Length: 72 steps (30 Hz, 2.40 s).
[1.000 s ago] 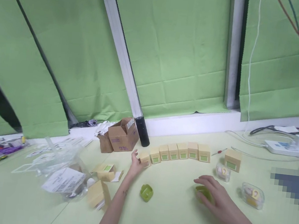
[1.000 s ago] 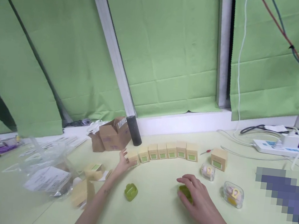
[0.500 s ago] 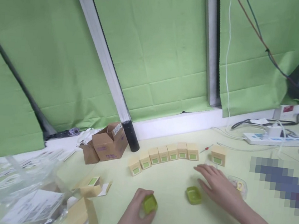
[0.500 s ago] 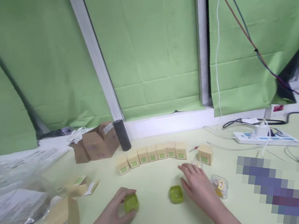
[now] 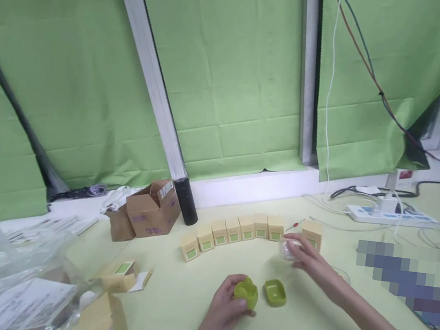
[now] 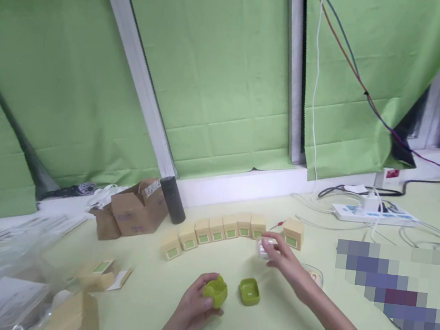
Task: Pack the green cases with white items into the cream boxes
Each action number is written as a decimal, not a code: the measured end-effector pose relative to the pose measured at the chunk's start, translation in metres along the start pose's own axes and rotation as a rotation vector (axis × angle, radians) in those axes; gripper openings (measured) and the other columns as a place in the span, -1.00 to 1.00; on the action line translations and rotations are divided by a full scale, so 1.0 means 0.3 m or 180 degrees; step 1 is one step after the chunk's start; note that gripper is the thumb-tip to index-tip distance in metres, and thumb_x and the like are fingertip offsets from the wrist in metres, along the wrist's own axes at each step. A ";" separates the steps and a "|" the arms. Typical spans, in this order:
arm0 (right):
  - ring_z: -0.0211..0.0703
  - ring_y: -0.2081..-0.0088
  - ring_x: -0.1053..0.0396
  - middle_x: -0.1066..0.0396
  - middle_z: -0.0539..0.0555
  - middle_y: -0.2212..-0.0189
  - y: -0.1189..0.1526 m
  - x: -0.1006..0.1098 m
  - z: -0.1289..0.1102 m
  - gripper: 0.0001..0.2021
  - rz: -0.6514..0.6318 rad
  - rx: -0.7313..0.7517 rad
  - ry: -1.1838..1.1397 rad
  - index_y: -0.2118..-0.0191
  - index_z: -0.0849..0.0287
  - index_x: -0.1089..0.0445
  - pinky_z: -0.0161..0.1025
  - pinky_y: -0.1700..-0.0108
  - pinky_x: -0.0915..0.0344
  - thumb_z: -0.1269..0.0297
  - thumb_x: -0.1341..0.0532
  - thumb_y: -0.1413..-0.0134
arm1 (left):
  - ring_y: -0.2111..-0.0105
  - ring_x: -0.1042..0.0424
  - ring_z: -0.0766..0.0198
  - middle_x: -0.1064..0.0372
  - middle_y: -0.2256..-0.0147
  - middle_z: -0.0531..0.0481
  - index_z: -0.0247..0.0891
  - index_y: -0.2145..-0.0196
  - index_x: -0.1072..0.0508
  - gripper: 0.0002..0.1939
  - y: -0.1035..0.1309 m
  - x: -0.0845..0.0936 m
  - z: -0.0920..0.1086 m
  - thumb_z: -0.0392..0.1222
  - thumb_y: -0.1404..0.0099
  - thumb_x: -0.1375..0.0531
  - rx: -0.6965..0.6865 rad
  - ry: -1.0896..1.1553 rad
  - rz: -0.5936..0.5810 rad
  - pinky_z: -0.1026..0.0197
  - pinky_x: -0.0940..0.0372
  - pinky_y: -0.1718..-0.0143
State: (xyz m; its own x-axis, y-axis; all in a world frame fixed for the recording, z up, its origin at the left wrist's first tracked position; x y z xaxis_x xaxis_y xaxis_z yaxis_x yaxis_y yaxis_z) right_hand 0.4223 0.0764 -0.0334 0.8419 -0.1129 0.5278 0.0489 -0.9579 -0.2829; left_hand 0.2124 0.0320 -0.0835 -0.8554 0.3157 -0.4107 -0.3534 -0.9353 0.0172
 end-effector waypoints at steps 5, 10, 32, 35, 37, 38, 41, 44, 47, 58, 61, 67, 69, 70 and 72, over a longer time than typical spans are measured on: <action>-0.12 0.15 -0.44 -0.46 0.17 0.16 0.098 -0.158 -0.056 -0.59 -0.1215 -0.1122 -0.3833 0.06 0.21 -0.37 -0.16 0.05 -0.32 0.02 0.02 -0.21 | 0.34 -0.34 0.27 -0.33 0.29 -0.05 -0.26 0.21 -0.41 -0.49 -0.005 0.034 0.023 -0.09 0.15 -0.40 -0.0145 0.0227 0.0080 0.22 -0.30 0.37; -0.21 0.39 -0.45 -0.49 0.18 0.27 0.150 -0.210 -0.054 -0.59 -0.1309 -0.1794 -0.4383 0.23 0.24 -0.40 -0.28 0.30 -0.35 0.01 0.01 -0.20 | 0.32 -0.34 0.28 -0.34 0.28 -0.06 -0.26 0.20 -0.42 -0.52 -0.001 0.034 0.010 -0.13 0.11 -0.39 -0.0051 0.0249 0.0093 0.22 -0.30 0.33; -0.22 0.56 -0.20 -0.19 -0.04 0.42 0.045 0.095 0.040 -0.74 0.0523 -0.0322 0.0275 0.50 0.07 -0.15 -0.23 0.45 -0.13 0.03 -0.11 -0.03 | 0.39 -0.32 0.31 -0.37 0.33 -0.05 -0.29 0.24 -0.44 -0.55 0.001 -0.003 -0.089 -0.14 0.12 -0.40 0.0399 0.0389 -0.0083 0.21 -0.29 0.37; -0.18 0.49 -0.19 -0.18 -0.06 0.47 0.041 0.107 0.053 -0.86 0.0498 -0.0441 -0.0535 0.43 0.05 -0.16 -0.23 0.41 -0.15 0.14 -0.11 0.02 | 0.38 -0.34 0.29 -0.37 0.33 -0.06 -0.30 0.23 -0.44 -0.55 0.006 -0.008 -0.083 -0.16 0.11 -0.39 0.0386 0.0405 -0.0046 0.20 -0.28 0.36; -0.19 0.47 -0.23 -0.20 -0.07 0.46 0.052 0.083 0.035 -0.90 0.0397 -0.0464 -0.0819 0.34 0.05 -0.12 -0.24 0.40 -0.19 0.17 -0.02 -0.04 | 0.33 -0.39 0.24 -0.38 0.30 -0.07 -0.29 0.21 -0.43 -0.56 0.012 -0.019 -0.079 -0.18 0.09 -0.38 0.0410 0.0426 -0.0052 0.17 -0.28 0.30; -0.20 0.46 -0.25 -0.23 -0.06 0.44 0.061 0.058 0.019 -0.89 0.0277 -0.0486 -0.1005 0.30 0.05 -0.10 -0.24 0.39 -0.21 0.17 0.01 -0.07 | 0.30 -0.41 0.19 -0.38 0.29 -0.08 -0.28 0.19 -0.43 -0.55 0.014 -0.025 -0.080 -0.19 0.08 -0.38 0.0441 0.0440 -0.0050 0.15 -0.27 0.27; -0.20 0.44 -0.29 -0.34 -0.01 0.39 0.107 -0.065 -0.045 -0.72 -0.0430 -0.0694 -0.1895 0.16 0.08 -0.11 -0.23 0.35 -0.23 0.06 -0.07 -0.06 | 0.26 -0.44 0.10 -0.37 0.24 -0.10 -0.25 0.12 -0.40 -0.47 0.017 -0.034 -0.084 -0.22 0.09 -0.38 0.0472 0.0475 0.0012 0.10 -0.26 0.24; -0.22 0.49 -0.24 -0.33 -0.04 0.47 0.162 -0.167 -0.076 -0.64 -0.0906 -0.1074 -0.2571 0.13 0.12 -0.21 -0.23 0.35 -0.19 0.01 -0.15 -0.03 | 0.31 -0.42 0.18 -0.38 0.23 -0.09 -0.24 0.12 -0.40 -0.45 0.011 -0.035 -0.078 -0.23 0.13 -0.39 0.0301 0.0533 0.0083 0.16 -0.25 0.28; -0.20 0.45 -0.24 -0.30 -0.05 0.51 0.187 -0.207 -0.056 -0.76 -0.0873 -0.1312 -0.2838 0.25 0.12 -0.30 -0.23 0.32 -0.19 0.09 -0.05 -0.10 | 0.35 -0.38 0.24 -0.38 0.28 -0.09 -0.28 0.17 -0.43 -0.55 0.011 -0.049 -0.078 -0.21 0.08 -0.37 0.0290 0.0566 0.0001 0.21 -0.24 0.33; 0.02 0.15 -0.40 -0.48 0.11 0.28 0.150 -0.144 -0.084 -0.62 -0.0608 -0.0950 -0.2355 0.23 0.14 -0.44 -0.10 0.08 -0.26 -0.02 -0.31 0.12 | 0.13 -0.34 0.21 -0.39 0.10 -0.19 -0.41 0.13 -0.47 -0.73 0.035 -0.109 -0.042 -0.26 -0.29 -0.08 0.0372 0.0888 -0.0220 0.14 -0.16 0.00; -0.03 0.25 -0.41 -0.47 0.07 0.35 0.139 -0.119 -0.080 -0.67 -0.0384 -0.0742 -0.1935 0.33 0.13 -0.47 -0.17 0.22 -0.32 -0.03 -0.30 0.12 | 0.16 -0.39 0.19 -0.42 0.10 -0.23 -0.44 0.11 -0.47 -0.70 0.038 -0.109 -0.066 -0.21 -0.30 -0.09 0.0541 0.0673 -0.0175 0.15 -0.19 0.04; -0.12 0.30 -0.43 -0.47 0.05 0.38 0.157 -0.143 -0.148 -0.80 -0.0657 0.0043 -0.1219 0.33 0.12 -0.42 -0.19 0.26 -0.35 0.10 -0.21 -0.06 | 0.17 -0.40 0.22 -0.45 0.14 -0.20 -0.43 0.15 -0.49 -0.71 0.034 -0.112 -0.083 -0.19 -0.27 -0.13 0.0560 0.0514 -0.0185 0.16 -0.19 0.02; -0.12 0.31 -0.39 -0.44 0.07 0.37 0.170 -0.136 -0.192 -0.83 -0.0623 0.0534 -0.0555 0.31 0.11 -0.43 -0.17 0.28 -0.33 0.18 -0.14 -0.15 | 0.17 -0.39 0.22 -0.46 0.16 -0.19 -0.42 0.17 -0.50 -0.72 0.033 -0.117 -0.077 -0.18 -0.27 -0.13 0.0515 0.0474 -0.0208 0.16 -0.20 0.03; -0.12 0.31 -0.37 -0.42 0.08 0.36 0.178 -0.132 -0.215 -0.83 -0.0570 0.0806 -0.0210 0.31 0.11 -0.43 -0.15 0.29 -0.31 0.22 -0.11 -0.17 | 0.18 -0.39 0.23 -0.46 0.17 -0.19 -0.41 0.18 -0.50 -0.72 0.033 -0.120 -0.076 -0.17 -0.27 -0.13 0.0518 0.0448 -0.0211 0.17 -0.21 0.04; -0.09 0.30 -0.32 -0.38 0.11 0.34 0.196 -0.132 -0.251 -0.82 -0.0476 0.1276 0.0405 0.31 0.12 -0.43 -0.12 0.30 -0.27 0.31 -0.08 -0.18 | 0.20 -0.40 0.24 -0.47 0.20 -0.20 -0.42 0.20 -0.51 -0.72 0.034 -0.124 -0.076 -0.15 -0.27 -0.13 0.0528 0.0412 -0.0217 0.17 -0.22 0.06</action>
State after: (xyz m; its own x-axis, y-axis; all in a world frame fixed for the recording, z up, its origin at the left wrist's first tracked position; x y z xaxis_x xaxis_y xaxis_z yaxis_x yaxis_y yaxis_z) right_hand 0.3512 0.0046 -0.0106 0.7380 -0.0366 0.6738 0.3906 -0.7910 -0.4708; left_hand 0.2493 0.0070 -0.0887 -0.7754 0.3440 -0.5296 -0.4753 -0.8701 0.1307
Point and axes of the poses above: each hand's wrist, its own y-axis away from the middle knuckle, its own x-axis out of the back of the hand, z = x × y, the point moved 9 cm from there along -y, towards the middle knuckle
